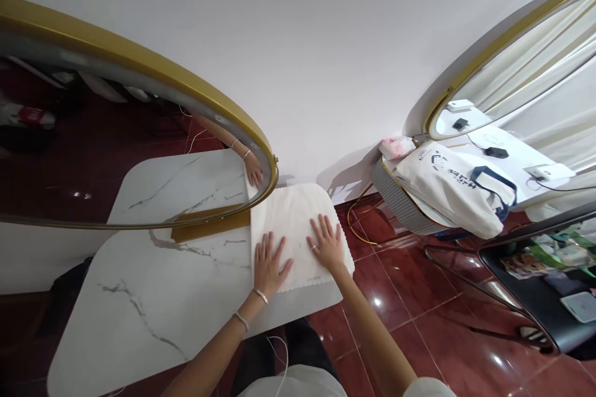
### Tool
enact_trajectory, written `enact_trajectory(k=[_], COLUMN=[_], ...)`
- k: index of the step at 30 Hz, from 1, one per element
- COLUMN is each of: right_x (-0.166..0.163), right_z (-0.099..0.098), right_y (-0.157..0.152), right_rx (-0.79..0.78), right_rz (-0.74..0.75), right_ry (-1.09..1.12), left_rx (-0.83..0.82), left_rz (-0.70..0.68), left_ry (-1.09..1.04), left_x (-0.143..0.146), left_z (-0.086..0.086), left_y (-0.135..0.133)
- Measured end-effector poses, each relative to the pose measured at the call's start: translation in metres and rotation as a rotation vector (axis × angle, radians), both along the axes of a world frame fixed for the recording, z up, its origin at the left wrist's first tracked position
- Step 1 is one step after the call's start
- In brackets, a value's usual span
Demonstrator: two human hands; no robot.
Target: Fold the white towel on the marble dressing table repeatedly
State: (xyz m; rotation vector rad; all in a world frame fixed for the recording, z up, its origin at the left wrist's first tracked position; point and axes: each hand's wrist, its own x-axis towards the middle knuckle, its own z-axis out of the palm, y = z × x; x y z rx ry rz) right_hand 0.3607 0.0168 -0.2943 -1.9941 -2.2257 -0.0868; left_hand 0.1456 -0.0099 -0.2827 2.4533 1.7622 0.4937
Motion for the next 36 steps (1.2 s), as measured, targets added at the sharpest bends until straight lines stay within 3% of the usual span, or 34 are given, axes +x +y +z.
enact_trajectory(k=[5, 7, 10, 14, 16, 18, 22, 27, 32, 36], right_x=[-0.011, -0.015, -0.020, -0.021, -0.021, -0.022, -0.027, -0.024, -0.026, -0.070], right_z=[-0.007, -0.008, -0.008, -0.007, -0.006, -0.006, -0.005, 0.000, 0.002, -0.003], right_y=[-0.060, -0.070, -0.070, -0.066, -0.066, -0.066, -0.067, -0.060, -0.019, 0.014], right_rx=[0.040, 0.047, 0.062, 0.080, 0.079, 0.077, 0.090, 0.086, 0.101, 0.075], right_rz=[0.073, 0.079, 0.070, 0.069, 0.066, 0.063, 0.056, 0.141, 0.134, 0.105], right_ry=[0.021, 0.033, 0.046, 0.055, 0.061, 0.071, 0.091, 0.096, 0.164, 0.141], left_rx=[-0.003, -0.003, 0.035, 0.029, 0.007, 0.014, 0.081, 0.078, 0.026, 0.021], left_rz=[0.012, 0.038, 0.146, 0.487, 0.520, 0.479, 0.410, 0.162, 0.210, 0.208], left_ry=[-0.005, -0.045, -0.177, -0.365, -0.402, -0.407, -0.365, -0.134, -0.090, -0.090], left_x=[-0.015, -0.017, -0.020, -0.034, -0.042, -0.044, -0.029, -0.016, -0.039, -0.076], left_z=[-0.006, -0.007, -0.001, 0.019, 0.027, 0.032, 0.029, -0.001, -0.014, -0.009], left_y=[-0.071, -0.081, -0.052, 0.034, 0.069, 0.087, 0.078, 0.059, 0.060, 0.050])
